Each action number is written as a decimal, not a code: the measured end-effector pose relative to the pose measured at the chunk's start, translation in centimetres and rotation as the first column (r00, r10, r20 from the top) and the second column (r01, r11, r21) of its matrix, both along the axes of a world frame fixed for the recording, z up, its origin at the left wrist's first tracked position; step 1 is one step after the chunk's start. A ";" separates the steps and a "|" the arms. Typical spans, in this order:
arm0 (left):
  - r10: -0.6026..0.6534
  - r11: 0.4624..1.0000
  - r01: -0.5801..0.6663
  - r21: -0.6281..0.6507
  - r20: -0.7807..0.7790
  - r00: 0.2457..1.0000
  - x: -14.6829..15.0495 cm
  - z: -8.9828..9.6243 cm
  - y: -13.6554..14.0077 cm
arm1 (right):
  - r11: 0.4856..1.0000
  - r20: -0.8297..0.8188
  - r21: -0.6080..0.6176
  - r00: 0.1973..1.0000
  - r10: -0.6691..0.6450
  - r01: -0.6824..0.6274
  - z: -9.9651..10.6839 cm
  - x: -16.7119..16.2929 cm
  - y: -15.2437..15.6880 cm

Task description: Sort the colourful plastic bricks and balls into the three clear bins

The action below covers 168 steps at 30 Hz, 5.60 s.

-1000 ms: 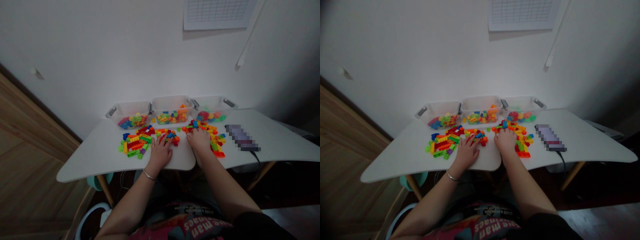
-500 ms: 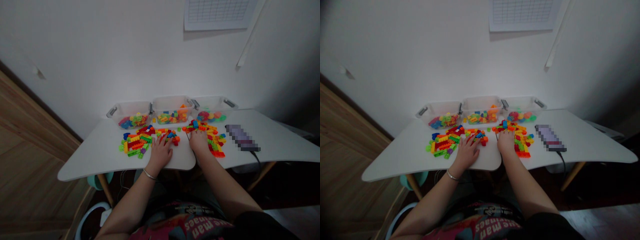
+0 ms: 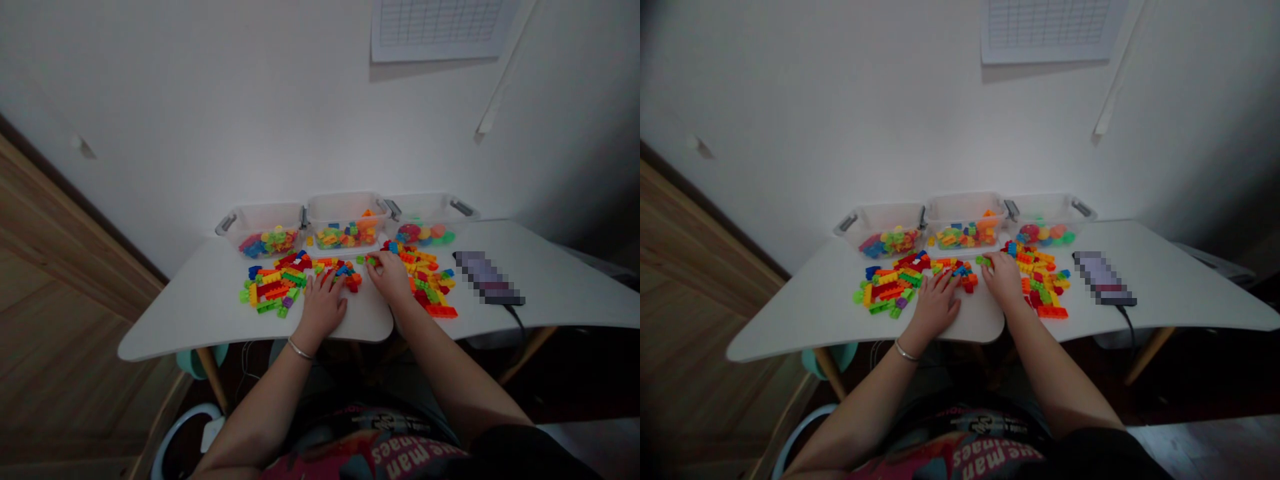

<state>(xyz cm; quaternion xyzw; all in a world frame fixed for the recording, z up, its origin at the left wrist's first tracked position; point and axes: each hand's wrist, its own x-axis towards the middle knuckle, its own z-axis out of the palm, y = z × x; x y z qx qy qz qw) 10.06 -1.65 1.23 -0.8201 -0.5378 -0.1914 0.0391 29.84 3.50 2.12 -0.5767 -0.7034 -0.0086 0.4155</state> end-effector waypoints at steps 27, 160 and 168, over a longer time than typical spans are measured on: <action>0.123 0.989 -0.080 -0.128 0.379 0.917 -1.7 2.6 2.2 | 0.938 0.089 0.038 0.936 0.341 -0.345 -1.9 -5.8 -2.8; 0.074 0.997 -0.074 0.006 0.028 0.997 -0.3 0.0 -0.7 | 0.990 -0.155 0.130 0.987 -0.030 0.051 5.4 1.5 5.3; 0.074 0.997 -0.074 -0.004 0.025 0.997 -0.3 0.1 -0.7 | 0.994 0.029 -0.063 0.995 0.093 -0.091 -0.3 -0.8 -1.5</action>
